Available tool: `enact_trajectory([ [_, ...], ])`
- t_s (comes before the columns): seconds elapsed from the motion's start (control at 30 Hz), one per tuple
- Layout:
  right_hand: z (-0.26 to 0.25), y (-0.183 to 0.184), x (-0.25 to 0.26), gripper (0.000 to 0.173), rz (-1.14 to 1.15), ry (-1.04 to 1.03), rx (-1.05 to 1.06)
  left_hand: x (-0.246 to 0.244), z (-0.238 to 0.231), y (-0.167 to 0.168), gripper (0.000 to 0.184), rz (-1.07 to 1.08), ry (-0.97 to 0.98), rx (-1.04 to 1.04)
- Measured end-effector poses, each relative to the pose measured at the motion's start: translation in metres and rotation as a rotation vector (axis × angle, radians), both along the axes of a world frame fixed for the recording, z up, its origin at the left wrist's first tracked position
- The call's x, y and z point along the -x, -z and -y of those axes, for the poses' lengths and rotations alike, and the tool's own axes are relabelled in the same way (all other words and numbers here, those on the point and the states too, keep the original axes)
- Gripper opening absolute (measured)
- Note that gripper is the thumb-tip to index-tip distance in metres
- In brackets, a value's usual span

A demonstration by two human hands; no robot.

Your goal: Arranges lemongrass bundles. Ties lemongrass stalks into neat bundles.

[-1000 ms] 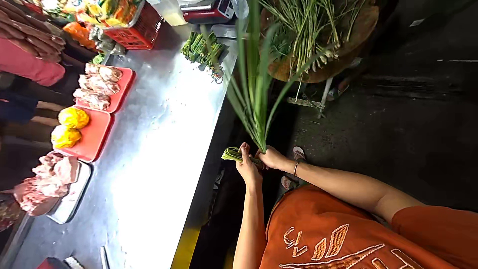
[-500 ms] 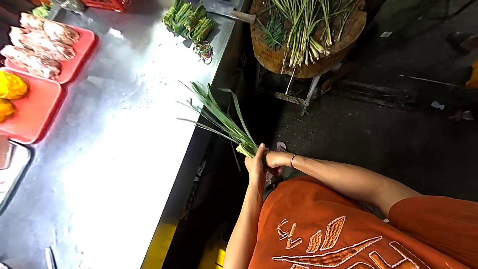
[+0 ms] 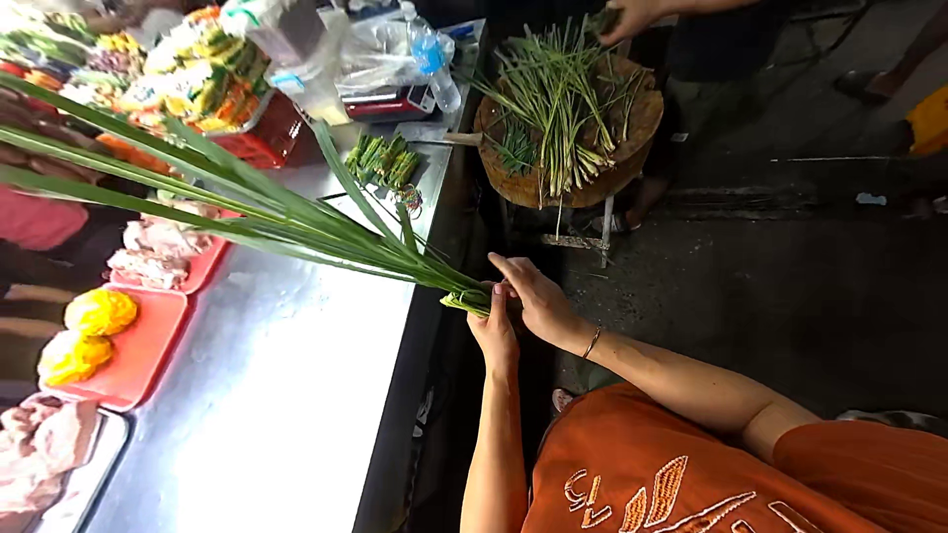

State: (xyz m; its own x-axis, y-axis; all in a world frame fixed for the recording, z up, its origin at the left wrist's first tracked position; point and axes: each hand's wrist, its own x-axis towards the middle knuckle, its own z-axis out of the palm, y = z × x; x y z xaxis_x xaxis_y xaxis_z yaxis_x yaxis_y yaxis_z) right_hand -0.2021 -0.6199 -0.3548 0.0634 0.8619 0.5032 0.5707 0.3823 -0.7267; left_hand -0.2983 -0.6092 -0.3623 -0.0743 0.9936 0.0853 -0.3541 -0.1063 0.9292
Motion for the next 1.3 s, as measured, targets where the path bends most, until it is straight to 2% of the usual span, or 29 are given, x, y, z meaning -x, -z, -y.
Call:
enact_trajectory([
  [0.07, -0.007, -0.004, -0.008, 0.056, 0.094, -0.042, -0.166, -0.007, -0.003, -0.011, 0.011, 0.033, -0.028, 0.119],
  [0.13, -0.015, -0.004, -0.015, 0.066, 0.173, -0.11, -0.174, -0.012, -0.009, -0.013, 0.017, 0.097, -0.027, 0.25],
  [0.2, -0.024, -0.001, -0.018, 0.076, 0.152, -0.176, -0.066, -0.013, -0.016, -0.01, 0.019, 0.131, -0.019, 0.337],
  [0.3, -0.036, -0.006, -0.025, 0.071, -0.002, -0.274, 0.31, -0.015, -0.023, -0.008, 0.018, 0.11, 0.015, 0.384],
  [0.33, -0.038, -0.008, -0.026, 0.068, 0.019, -0.278, 0.38, -0.017, -0.024, -0.008, 0.017, 0.099, 0.015, 0.383],
  [0.37, -0.037, -0.009, -0.026, 0.064, 0.091, -0.261, 0.36, -0.019, -0.025, -0.008, 0.016, 0.085, 0.015, 0.376],
  [0.47, -0.029, -0.018, -0.026, 0.05, 0.27, -0.205, 0.112, -0.023, -0.031, -0.009, 0.016, 0.072, 0.005, 0.355],
  [0.63, -0.013, -0.055, -0.059, 0.035, -0.146, -0.281, -0.024, -0.007, -0.043, 0.004, 0.014, 0.174, -0.055, 0.432],
  [0.7, -0.015, -0.046, -0.071, 0.029, -0.164, -0.242, 0.086, -0.005, -0.04, -0.002, 0.015, 0.22, -0.036, 0.405],
  [0.77, -0.011, -0.03, -0.071, 0.043, -0.147, -0.247, 0.286, -0.008, -0.038, -0.007, 0.015, 0.252, -0.015, 0.35],
  [0.83, -0.001, -0.018, -0.058, 0.058, -0.137, -0.249, 0.371, -0.013, -0.039, -0.012, 0.015, 0.25, -0.013, 0.296],
  [0.9, 0.008, -0.003, -0.043, 0.058, -0.129, -0.199, 0.319, -0.02, -0.038, -0.013, 0.014, 0.246, -0.013, 0.255],
  [1.13, 0.007, 0.014, -0.034, 0.029, -0.203, -0.069, 0.081, -0.029, -0.03, -0.024, 0.026, 0.207, 0.022, 0.258],
  [1.23, 0.005, 0.018, -0.033, 0.024, -0.222, -0.041, 0.06, -0.032, -0.03, -0.026, 0.023, 0.17, 0.007, 0.262],
  [1.3, 0.004, 0.022, -0.03, 0.022, -0.218, -0.031, 0.065, -0.033, -0.032, -0.024, 0.014, 0.129, -0.024, 0.237],
])
